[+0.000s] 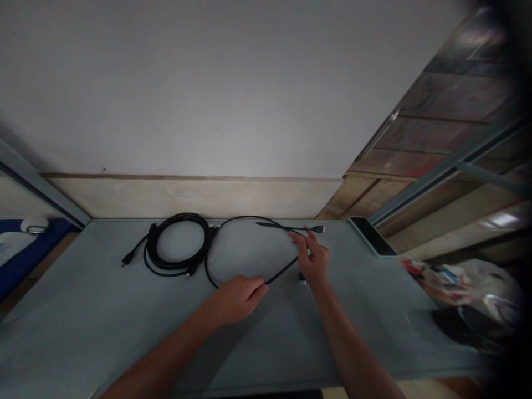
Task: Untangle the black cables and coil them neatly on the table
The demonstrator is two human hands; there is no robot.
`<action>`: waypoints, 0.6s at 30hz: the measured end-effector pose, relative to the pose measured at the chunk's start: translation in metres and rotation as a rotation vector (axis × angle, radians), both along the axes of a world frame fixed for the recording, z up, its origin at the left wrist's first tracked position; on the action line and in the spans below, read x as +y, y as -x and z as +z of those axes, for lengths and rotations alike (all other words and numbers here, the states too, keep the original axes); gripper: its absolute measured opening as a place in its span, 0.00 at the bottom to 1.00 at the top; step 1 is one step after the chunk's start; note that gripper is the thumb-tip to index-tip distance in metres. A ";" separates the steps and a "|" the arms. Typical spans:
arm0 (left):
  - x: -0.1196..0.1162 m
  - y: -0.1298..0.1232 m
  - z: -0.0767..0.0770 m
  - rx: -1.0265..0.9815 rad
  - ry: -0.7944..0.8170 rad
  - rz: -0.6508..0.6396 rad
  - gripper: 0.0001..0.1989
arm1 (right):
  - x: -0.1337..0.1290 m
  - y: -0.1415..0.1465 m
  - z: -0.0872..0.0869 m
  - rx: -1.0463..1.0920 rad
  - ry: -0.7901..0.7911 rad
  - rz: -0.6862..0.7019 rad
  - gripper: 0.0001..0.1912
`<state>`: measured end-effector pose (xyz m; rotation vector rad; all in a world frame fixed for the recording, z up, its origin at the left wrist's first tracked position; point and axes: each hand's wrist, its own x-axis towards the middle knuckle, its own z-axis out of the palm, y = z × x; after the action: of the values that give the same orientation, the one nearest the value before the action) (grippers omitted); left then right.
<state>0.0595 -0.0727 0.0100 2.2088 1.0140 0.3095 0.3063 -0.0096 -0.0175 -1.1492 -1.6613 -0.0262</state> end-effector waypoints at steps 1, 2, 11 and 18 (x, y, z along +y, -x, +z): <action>0.000 0.000 -0.001 0.010 -0.004 -0.007 0.21 | -0.001 0.000 0.000 0.011 0.035 0.012 0.13; 0.000 0.000 -0.001 0.018 -0.011 -0.014 0.22 | -0.002 0.001 0.001 0.018 0.068 0.027 0.13; -0.006 -0.003 -0.001 -0.002 -0.058 0.009 0.21 | -0.015 0.001 0.008 -0.044 0.182 0.028 0.20; -0.010 -0.005 0.008 -0.020 -0.170 -0.110 0.21 | -0.010 -0.015 0.007 -0.060 0.120 0.011 0.18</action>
<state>0.0640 -0.0828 0.0184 2.3991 0.8801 0.3796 0.3210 -0.0192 -0.0108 -1.2403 -1.7414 0.0468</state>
